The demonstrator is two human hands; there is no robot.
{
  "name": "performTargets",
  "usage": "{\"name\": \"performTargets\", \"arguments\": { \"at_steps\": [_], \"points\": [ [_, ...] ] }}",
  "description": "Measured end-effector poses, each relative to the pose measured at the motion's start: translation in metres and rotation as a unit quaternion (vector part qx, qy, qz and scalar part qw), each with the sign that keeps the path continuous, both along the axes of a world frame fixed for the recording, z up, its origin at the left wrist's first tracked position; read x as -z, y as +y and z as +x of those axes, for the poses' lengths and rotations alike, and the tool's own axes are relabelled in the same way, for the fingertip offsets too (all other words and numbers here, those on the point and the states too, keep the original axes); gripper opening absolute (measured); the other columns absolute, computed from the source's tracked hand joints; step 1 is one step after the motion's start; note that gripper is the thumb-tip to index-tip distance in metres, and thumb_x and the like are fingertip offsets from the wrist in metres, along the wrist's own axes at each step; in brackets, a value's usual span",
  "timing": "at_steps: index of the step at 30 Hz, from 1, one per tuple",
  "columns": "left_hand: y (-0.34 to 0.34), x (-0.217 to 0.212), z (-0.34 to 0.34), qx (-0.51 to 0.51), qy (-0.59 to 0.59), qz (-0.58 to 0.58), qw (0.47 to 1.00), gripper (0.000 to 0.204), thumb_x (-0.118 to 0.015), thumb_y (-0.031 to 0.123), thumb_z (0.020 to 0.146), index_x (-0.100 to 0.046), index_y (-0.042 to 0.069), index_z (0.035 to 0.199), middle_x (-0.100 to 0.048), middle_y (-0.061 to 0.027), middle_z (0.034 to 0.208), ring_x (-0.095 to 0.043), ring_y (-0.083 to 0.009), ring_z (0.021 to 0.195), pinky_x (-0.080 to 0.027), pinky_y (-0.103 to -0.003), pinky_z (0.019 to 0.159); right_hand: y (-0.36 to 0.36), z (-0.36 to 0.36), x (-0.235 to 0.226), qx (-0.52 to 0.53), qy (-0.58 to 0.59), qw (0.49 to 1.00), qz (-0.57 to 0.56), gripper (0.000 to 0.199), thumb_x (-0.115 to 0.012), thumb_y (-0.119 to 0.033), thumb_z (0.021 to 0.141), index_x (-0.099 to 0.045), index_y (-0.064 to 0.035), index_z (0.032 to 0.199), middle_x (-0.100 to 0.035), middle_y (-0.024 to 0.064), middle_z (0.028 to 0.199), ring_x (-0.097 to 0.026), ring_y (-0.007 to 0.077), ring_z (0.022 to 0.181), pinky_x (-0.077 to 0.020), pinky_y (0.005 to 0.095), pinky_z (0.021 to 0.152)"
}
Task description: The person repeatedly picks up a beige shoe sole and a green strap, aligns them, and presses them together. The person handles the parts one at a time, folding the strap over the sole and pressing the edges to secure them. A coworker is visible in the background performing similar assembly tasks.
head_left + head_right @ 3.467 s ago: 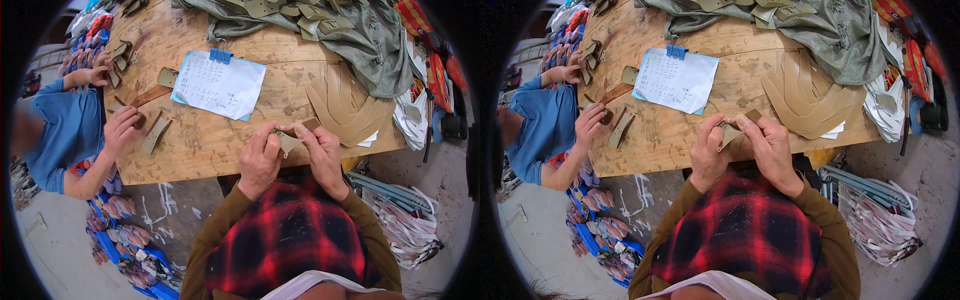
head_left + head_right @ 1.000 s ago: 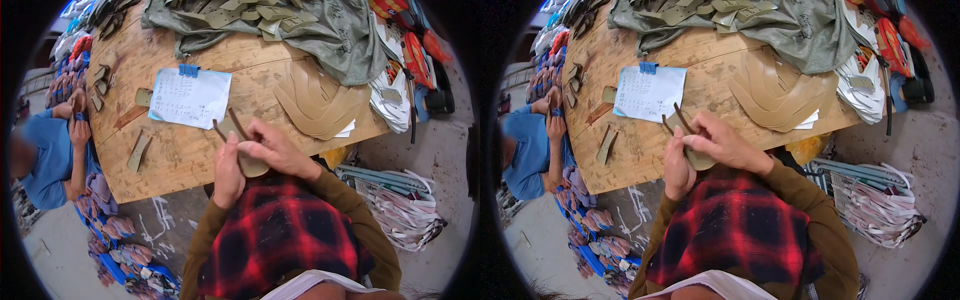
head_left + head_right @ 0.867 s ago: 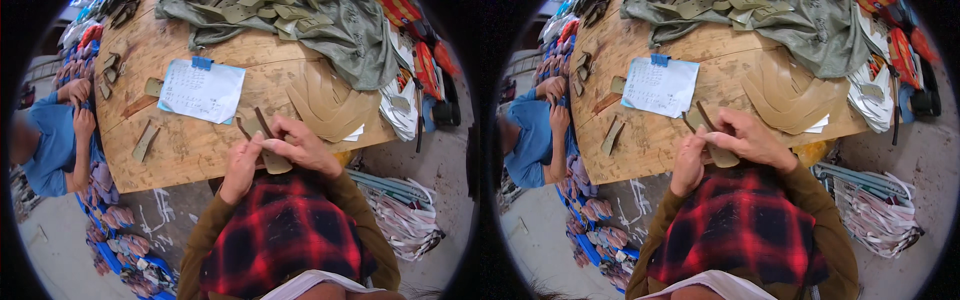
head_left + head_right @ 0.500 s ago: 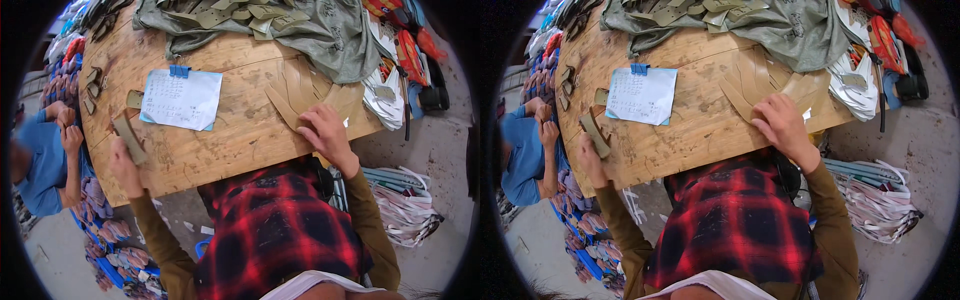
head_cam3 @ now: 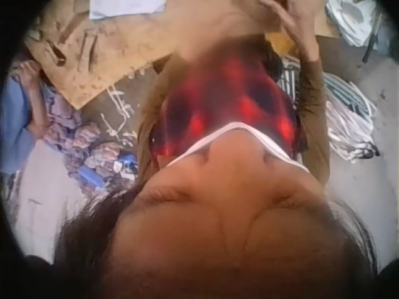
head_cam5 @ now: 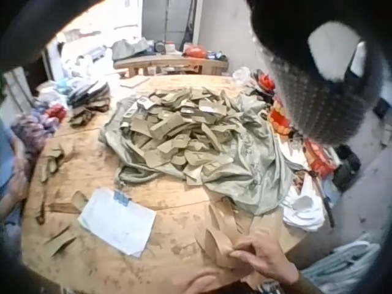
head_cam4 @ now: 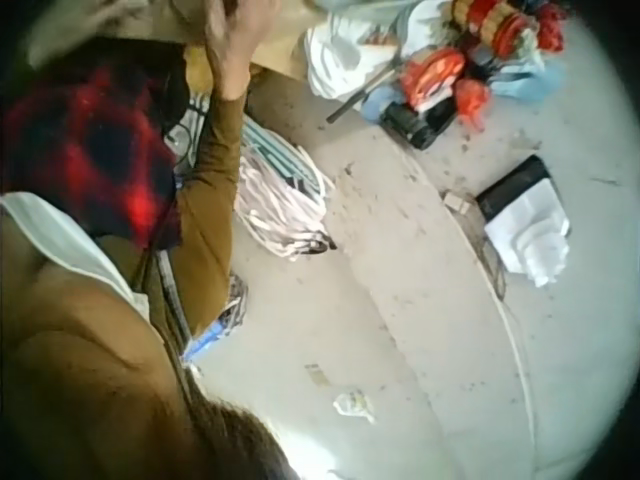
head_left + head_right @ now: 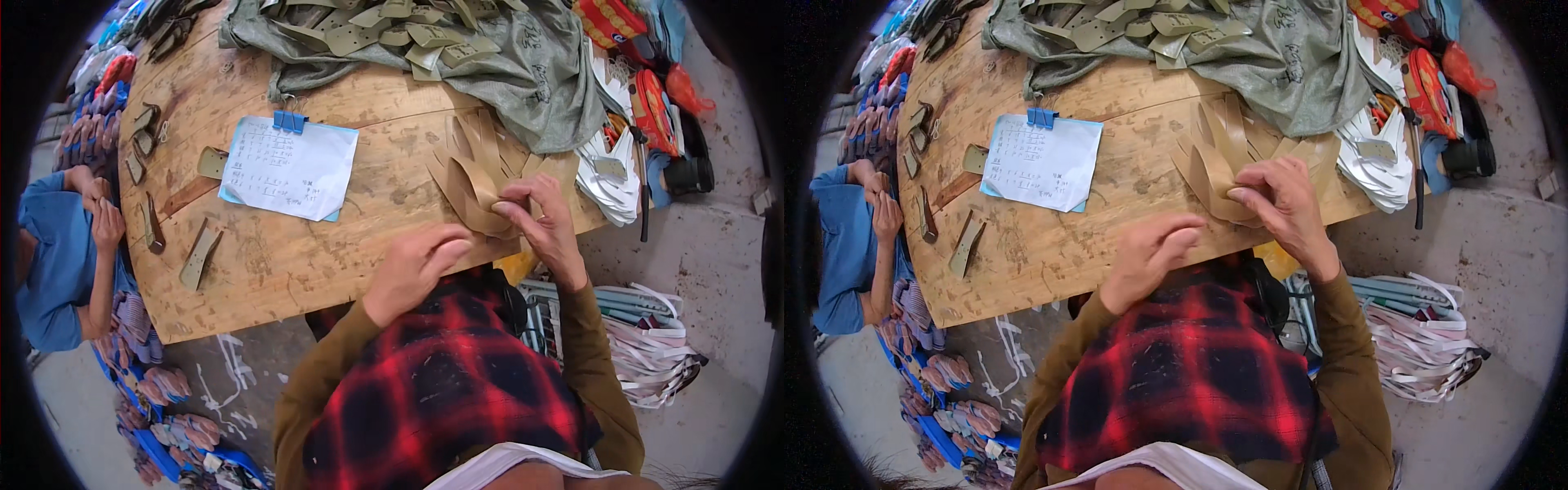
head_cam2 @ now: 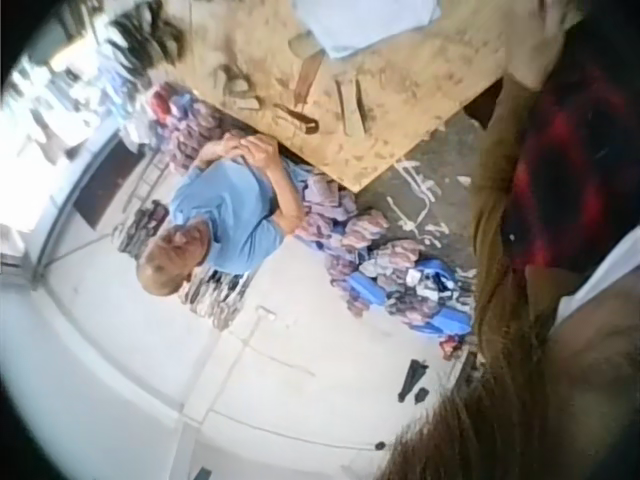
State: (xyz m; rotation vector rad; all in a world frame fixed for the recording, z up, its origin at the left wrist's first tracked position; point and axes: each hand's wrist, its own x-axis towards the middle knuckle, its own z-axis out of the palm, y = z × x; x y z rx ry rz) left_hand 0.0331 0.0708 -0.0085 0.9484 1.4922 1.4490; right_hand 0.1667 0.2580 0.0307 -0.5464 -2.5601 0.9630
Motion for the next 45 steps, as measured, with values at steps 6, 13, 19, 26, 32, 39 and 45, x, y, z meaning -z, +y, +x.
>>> {"name": "performTargets", "arguments": {
  "at_steps": [6,13,19,26,32,39,45],
  "points": [
    [0.035,0.022,0.007,-0.067,-0.250,-0.089,0.962,0.020,-0.060,0.020,0.097,-0.066,0.001,0.097,-0.064,-0.0038,0.082,-0.060,-0.0092,0.068,-0.048,-0.024,0.057,0.006,-0.003,0.011,-0.058,-0.043,0.995,-0.076,0.010,-0.069,-0.012,0.083,-0.064,-0.0057,0.090,-0.063,0.0042,0.088,-0.056,0.0224,0.079,-0.0388,0.0328,0.080],
    [0.009,0.025,-0.014,-0.100,0.203,-0.062,0.972,0.015,-0.057,0.013,0.096,-0.062,-0.001,0.095,-0.065,-0.0158,0.086,-0.066,-0.0186,0.078,-0.050,-0.032,0.063,0.002,0.002,0.035,-0.037,-0.043,0.998,-0.041,0.012,-0.063,-0.012,0.087,-0.063,-0.0050,0.098,-0.063,0.0082,0.091,-0.059,0.0272,0.088,-0.0408,0.0349,0.083],
    [-0.027,-0.008,-0.029,-0.105,-0.133,0.005,0.986,0.032,-0.041,0.011,0.102,-0.054,-0.003,0.128,-0.068,-0.0098,0.110,-0.062,-0.0134,0.074,-0.052,-0.027,0.064,-0.006,-0.014,-0.013,-0.032,0.006,0.996,0.086,0.021,-0.068,-0.017,0.087,-0.063,-0.0052,0.103,-0.063,0.0075,0.095,-0.059,0.0270,0.093,-0.0397,0.0394,0.090],
    [-0.020,-0.020,-0.048,-0.151,-0.240,0.033,0.958,0.023,-0.045,0.016,0.103,-0.059,0.002,0.114,-0.068,-0.0071,0.094,-0.060,-0.0048,0.067,-0.047,-0.019,0.053,-0.014,-0.070,-0.024,-0.226,-0.066,0.971,-0.034,0.029,-0.074,-0.024,0.084,-0.065,-0.0063,0.106,-0.064,0.0056,0.088,-0.062,0.0205,0.085,-0.0441,0.0326,0.086],
    [-0.021,-0.011,-0.057,-0.202,-0.322,0.052,0.923,0.017,-0.044,0.021,0.105,-0.049,0.005,0.107,-0.069,-0.0154,0.104,-0.069,-0.0154,0.082,-0.051,-0.020,0.051,0.045,-0.152,-0.027,-0.052,0.005,0.991,-0.121,0.030,-0.068,-0.029,0.089,-0.063,-0.0026,0.104,-0.064,0.0104,0.094,-0.062,0.0208,0.084,-0.0487,0.0322,0.072],
    [-0.029,-0.033,-0.060,-0.238,-0.464,0.091,0.848,0.015,-0.039,0.024,0.106,-0.043,0.011,0.112,-0.057,-0.0237,0.129,-0.066,-0.0319,0.105,-0.059,-0.027,0.061,0.152,-0.207,0.038,-0.046,-0.040,0.960,0.273,0.042,-0.063,-0.038,0.089,-0.053,-0.0075,0.116,-0.060,0.0165,0.107,-0.062,0.0393,0.092,-0.0511,0.0468,0.078],
    [-0.058,0.002,-0.061,-0.171,-0.480,0.130,0.850,0.018,-0.039,0.025,0.106,-0.041,0.011,0.116,-0.058,-0.0222,0.128,-0.064,-0.0267,0.109,-0.059,-0.032,0.079,0.177,-0.132,0.026,0.082,-0.120,0.960,0.239,0.036,-0.061,-0.023,0.086,-0.054,-0.0126,0.120,-0.065,0.0171,0.095,-0.063,0.0379,0.089,-0.0505,0.0458,0.075]
  ]
}}
